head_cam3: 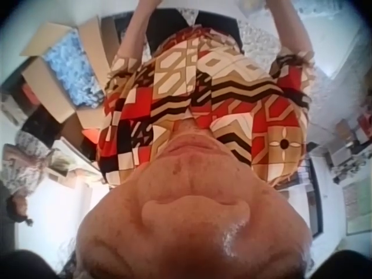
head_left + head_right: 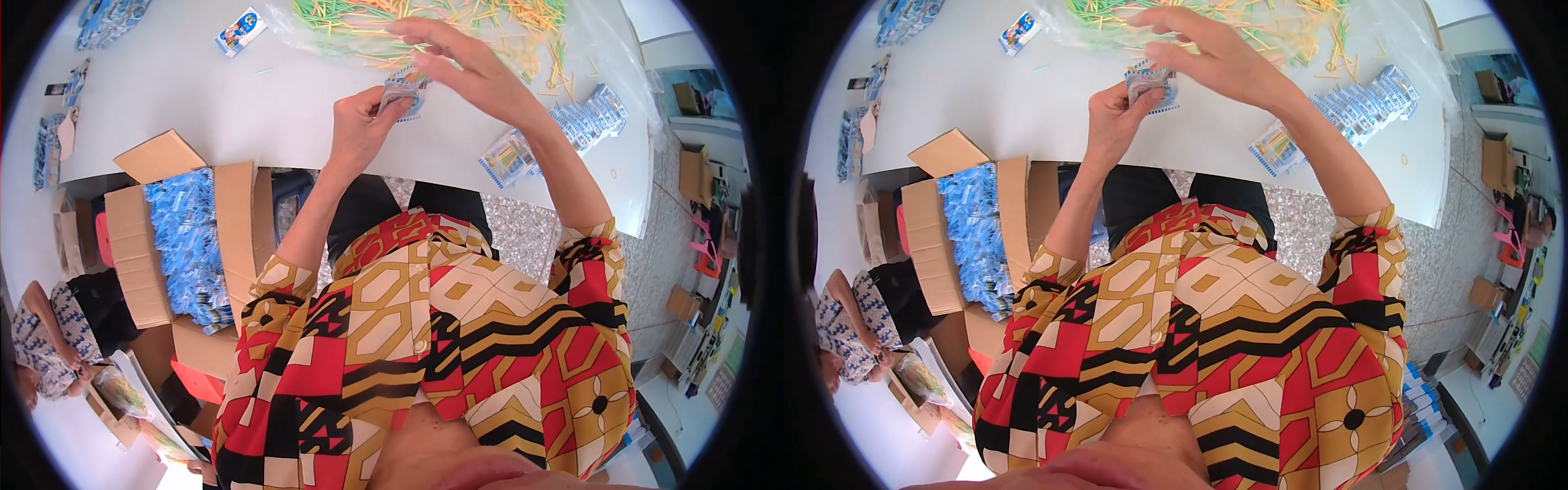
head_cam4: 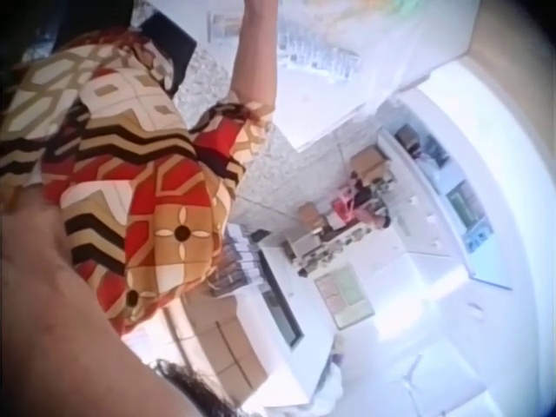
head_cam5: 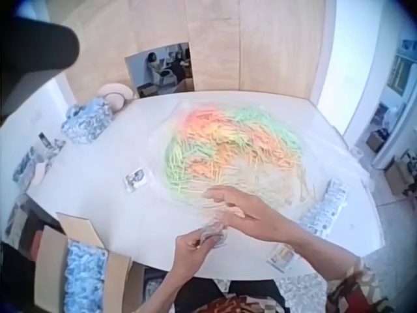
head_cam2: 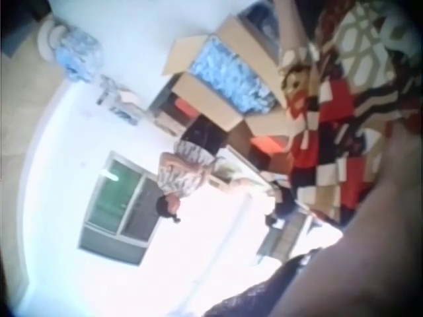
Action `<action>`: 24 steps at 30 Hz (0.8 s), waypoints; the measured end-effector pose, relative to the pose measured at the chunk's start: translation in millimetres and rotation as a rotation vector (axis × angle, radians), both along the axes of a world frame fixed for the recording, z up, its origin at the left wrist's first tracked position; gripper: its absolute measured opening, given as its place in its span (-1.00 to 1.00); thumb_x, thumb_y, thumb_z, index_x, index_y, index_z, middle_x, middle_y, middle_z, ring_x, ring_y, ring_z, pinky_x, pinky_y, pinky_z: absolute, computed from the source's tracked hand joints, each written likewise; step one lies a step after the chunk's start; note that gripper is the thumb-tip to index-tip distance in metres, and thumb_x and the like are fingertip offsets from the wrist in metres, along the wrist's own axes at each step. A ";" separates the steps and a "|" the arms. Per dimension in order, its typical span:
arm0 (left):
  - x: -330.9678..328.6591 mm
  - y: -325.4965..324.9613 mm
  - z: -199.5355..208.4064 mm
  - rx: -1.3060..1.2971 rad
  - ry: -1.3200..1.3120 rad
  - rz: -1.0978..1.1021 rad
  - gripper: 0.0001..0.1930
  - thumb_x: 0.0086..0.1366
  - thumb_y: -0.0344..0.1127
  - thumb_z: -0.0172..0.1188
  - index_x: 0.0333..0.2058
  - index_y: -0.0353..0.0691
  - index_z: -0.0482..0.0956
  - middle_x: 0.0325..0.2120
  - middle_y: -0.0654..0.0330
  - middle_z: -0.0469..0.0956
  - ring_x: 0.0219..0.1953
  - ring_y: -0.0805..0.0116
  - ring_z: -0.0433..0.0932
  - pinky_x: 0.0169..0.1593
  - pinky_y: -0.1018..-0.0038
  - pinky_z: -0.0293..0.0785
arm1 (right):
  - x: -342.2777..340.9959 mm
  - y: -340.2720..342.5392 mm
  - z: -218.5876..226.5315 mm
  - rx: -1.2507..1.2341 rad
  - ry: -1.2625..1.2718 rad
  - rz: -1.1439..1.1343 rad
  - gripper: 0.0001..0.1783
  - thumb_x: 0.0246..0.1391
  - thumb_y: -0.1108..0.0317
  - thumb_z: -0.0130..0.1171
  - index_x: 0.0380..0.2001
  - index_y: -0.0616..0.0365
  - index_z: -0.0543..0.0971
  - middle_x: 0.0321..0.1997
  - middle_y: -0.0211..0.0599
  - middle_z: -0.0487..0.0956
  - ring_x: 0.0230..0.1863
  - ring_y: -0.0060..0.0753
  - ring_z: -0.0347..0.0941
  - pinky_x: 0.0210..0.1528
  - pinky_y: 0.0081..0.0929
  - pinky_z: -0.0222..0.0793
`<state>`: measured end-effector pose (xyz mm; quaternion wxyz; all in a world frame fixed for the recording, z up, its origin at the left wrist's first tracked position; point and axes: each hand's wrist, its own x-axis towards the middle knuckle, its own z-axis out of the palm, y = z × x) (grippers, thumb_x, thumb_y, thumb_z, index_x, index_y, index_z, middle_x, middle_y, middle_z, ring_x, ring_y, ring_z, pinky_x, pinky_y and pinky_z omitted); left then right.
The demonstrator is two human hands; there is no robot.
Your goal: Packaging bundles of colorful rubber bands and small cards into shipping boxes.
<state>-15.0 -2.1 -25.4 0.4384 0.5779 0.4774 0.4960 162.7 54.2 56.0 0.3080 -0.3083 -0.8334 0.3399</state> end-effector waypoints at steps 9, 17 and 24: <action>-6.4 -3.6 11.0 -0.033 -0.084 -0.033 -0.83 0.20 -0.36 0.21 -0.29 -0.33 0.62 -0.57 0.37 0.53 -0.52 0.70 0.34 -0.44 0.67 0.31 | -6.8 -3.4 -12.2 0.134 -0.063 0.002 -0.64 0.24 0.23 -0.07 0.05 0.07 0.45 -0.02 -0.33 0.54 -0.06 -0.38 0.48 0.00 -0.46 0.36; -25.7 -8.5 26.1 -0.077 -0.260 -0.007 -0.78 0.30 -0.34 0.09 -0.19 -0.38 0.56 -0.43 0.32 0.56 -0.39 0.65 0.44 -0.27 0.65 0.40 | -29.2 -11.9 4.2 -0.095 0.211 -0.029 -0.73 0.20 0.25 -0.04 -0.14 0.18 0.47 -0.20 -0.19 0.55 -0.20 -0.35 0.50 -0.14 -0.41 0.40; -22.8 -27.6 27.8 -0.042 -0.327 0.188 -0.73 0.37 -0.31 -0.04 -0.13 -0.38 0.53 -0.32 0.28 0.53 -0.29 0.61 0.41 -0.17 0.60 0.38 | -38.6 -27.2 -20.8 -0.107 0.159 -0.121 -0.66 0.17 0.34 0.03 0.02 0.16 0.43 -0.27 -0.28 0.56 -0.27 -0.45 0.49 -0.09 -0.49 0.42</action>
